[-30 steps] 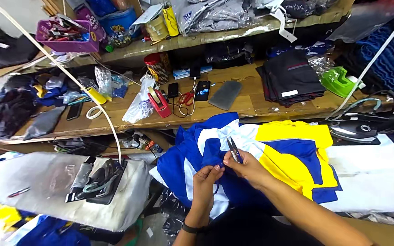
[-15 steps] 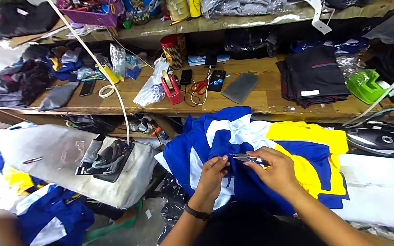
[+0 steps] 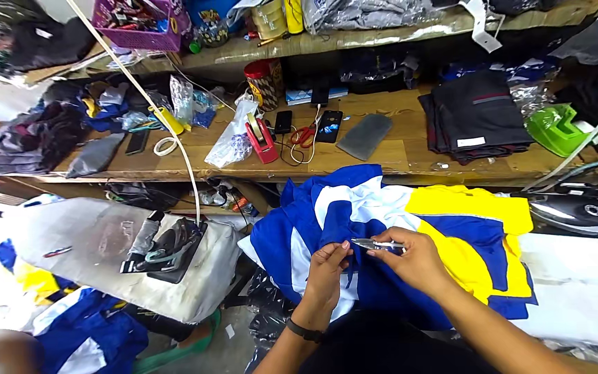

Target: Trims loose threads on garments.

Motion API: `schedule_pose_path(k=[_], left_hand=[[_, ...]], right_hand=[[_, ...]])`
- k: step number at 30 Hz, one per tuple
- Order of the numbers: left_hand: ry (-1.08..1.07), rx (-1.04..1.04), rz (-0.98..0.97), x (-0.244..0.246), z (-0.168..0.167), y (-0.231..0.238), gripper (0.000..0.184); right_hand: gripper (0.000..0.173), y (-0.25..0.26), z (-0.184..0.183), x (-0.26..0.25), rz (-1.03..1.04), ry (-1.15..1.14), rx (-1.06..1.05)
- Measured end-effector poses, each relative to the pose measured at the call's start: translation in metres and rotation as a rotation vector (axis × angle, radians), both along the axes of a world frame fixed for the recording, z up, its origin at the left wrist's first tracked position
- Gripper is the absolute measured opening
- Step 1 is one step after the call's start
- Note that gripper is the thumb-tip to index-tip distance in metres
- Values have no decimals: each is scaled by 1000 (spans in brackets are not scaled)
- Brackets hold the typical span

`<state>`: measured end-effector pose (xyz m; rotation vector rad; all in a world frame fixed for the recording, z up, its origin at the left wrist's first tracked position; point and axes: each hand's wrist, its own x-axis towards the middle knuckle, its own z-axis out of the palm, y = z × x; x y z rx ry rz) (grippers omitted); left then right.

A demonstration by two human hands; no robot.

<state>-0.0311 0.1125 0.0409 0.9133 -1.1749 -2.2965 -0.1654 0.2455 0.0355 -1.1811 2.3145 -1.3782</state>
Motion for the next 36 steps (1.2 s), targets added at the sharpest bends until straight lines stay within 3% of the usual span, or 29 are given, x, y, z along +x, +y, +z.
schedule_pose_path(k=[4, 11, 17, 24, 36], left_hand=[[54, 29, 58, -1, 2, 5, 24], [134, 4, 144, -3, -2, 11, 26], [160, -18, 170, -3, -5, 13, 26], [178, -96, 175, -4, -10, 13, 24], [206, -270, 182, -4, -23, 15, 20]], right_hand=[[18, -2, 1, 0, 30, -282, -31], [17, -5, 1, 13, -52, -314, -44], [14, -8, -6, 17, -2, -481, -187], [17, -8, -5, 25, -67, -394, -145], [16, -12, -7, 30, -90, -451, -191]])
